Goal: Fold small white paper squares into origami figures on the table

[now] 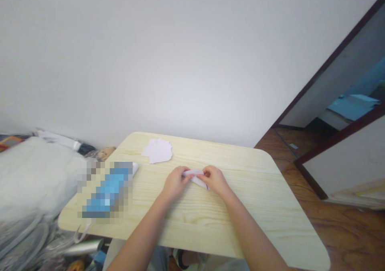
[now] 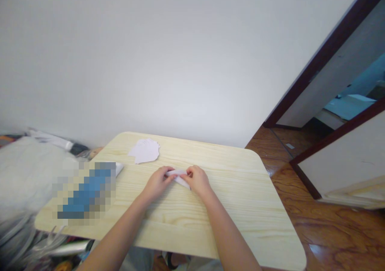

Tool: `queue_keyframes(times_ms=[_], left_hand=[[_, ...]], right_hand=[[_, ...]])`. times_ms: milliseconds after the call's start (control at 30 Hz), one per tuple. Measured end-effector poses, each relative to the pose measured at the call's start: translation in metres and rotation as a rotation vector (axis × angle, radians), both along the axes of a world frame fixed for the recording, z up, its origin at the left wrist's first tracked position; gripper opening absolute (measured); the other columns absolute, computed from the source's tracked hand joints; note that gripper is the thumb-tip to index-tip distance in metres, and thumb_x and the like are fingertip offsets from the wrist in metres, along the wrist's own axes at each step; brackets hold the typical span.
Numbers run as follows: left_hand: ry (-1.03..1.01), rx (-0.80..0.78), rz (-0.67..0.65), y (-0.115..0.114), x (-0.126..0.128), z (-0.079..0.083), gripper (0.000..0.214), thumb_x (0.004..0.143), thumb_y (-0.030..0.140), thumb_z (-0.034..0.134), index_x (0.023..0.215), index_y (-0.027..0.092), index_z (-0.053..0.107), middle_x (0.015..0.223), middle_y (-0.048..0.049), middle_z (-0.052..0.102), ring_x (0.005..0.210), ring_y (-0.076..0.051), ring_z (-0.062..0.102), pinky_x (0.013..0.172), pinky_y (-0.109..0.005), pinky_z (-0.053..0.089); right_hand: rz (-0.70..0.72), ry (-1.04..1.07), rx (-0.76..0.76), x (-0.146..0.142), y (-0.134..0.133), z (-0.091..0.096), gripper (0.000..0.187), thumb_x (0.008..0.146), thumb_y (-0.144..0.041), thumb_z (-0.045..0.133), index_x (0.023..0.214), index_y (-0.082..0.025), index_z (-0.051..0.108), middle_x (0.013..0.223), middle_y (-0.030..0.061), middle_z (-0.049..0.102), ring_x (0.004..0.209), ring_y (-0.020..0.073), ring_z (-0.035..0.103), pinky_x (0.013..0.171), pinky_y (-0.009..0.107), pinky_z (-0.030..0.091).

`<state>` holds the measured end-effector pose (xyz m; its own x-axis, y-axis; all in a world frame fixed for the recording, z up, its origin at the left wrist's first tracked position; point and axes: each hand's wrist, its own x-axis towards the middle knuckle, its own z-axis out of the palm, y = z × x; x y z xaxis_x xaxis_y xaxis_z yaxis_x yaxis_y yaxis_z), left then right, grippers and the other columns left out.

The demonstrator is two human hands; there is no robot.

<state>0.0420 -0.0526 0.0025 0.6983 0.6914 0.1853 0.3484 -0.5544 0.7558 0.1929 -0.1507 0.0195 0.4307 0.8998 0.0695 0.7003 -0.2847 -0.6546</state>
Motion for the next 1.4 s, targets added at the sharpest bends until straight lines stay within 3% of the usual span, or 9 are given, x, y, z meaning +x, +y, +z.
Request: queue_keyframes(times_ms=[100,267,433,533,800,1200,1400], left_hand=[[-0.069,-0.137,0.016,0.001,0.002,0.003,0.024,0.076,0.037,0.051,0.083,0.017,0.062,0.080,-0.0047,0.064,0.072,-0.018,0.057,0.068,-0.028,0.043],[-0.235,-0.368,0.064,0.002,0.005,0.006,0.024,0.065,0.035,0.062,0.077,0.015,0.060,0.072,-0.0023,0.064,0.066,-0.016,0.058,0.060,-0.025,0.043],[-0.396,-0.700,0.095,0.004,0.006,0.006,0.039,0.058,0.036,0.069,0.088,0.012,0.061,0.067,-0.0019,0.064,0.059,-0.012,0.056,0.057,-0.022,0.043],[-0.462,-0.884,0.069,0.002,0.008,0.006,0.035,0.059,0.037,0.069,0.083,0.012,0.064,0.071,-0.0045,0.065,0.063,-0.012,0.058,0.059,-0.021,0.044],[-0.516,-0.821,0.151,-0.003,0.011,0.010,0.028,0.056,0.034,0.072,0.073,0.013,0.067,0.060,-0.0012,0.064,0.056,-0.010,0.055,0.057,-0.021,0.043],[-0.578,-0.877,0.152,-0.004,0.010,0.013,0.035,0.057,0.037,0.071,0.081,0.013,0.067,0.075,-0.0067,0.069,0.069,-0.016,0.062,0.061,-0.025,0.049],[-0.575,-0.829,0.189,-0.003,0.009,0.012,0.033,0.058,0.038,0.070,0.078,0.012,0.066,0.071,-0.0063,0.068,0.069,-0.017,0.063,0.061,-0.025,0.049]], right_hand=[[-0.027,0.180,0.054,0.005,0.002,-0.003,0.024,0.072,-0.038,0.056,0.066,-0.015,0.060,0.059,0.0003,0.058,0.055,0.0115,0.049,0.050,0.021,0.034],[-0.029,0.423,0.266,0.005,0.005,-0.004,0.026,0.073,-0.037,0.053,0.080,-0.015,0.064,0.076,0.0049,0.066,0.066,0.0148,0.056,0.058,0.024,0.043],[-0.099,0.519,0.341,0.005,0.005,-0.001,0.029,0.070,-0.041,0.056,0.074,-0.014,0.065,0.063,0.0034,0.064,0.054,0.0137,0.054,0.049,0.023,0.041],[-0.132,0.521,0.358,0.005,0.004,0.001,0.030,0.069,-0.044,0.056,0.070,-0.014,0.064,0.059,0.0025,0.062,0.051,0.0129,0.052,0.046,0.022,0.039],[-0.179,0.513,0.429,0.003,0.003,0.001,0.030,0.068,-0.042,0.059,0.076,-0.014,0.064,0.067,0.0040,0.064,0.058,0.0140,0.055,0.052,0.024,0.043],[-0.196,0.462,0.449,0.007,0.002,0.001,0.028,0.071,-0.041,0.057,0.077,-0.015,0.066,0.072,0.0049,0.066,0.062,0.0157,0.057,0.055,0.026,0.045],[-0.192,0.445,0.450,0.008,0.002,0.002,0.028,0.072,-0.041,0.055,0.077,-0.015,0.066,0.073,0.0052,0.066,0.064,0.0166,0.058,0.057,0.027,0.047]])
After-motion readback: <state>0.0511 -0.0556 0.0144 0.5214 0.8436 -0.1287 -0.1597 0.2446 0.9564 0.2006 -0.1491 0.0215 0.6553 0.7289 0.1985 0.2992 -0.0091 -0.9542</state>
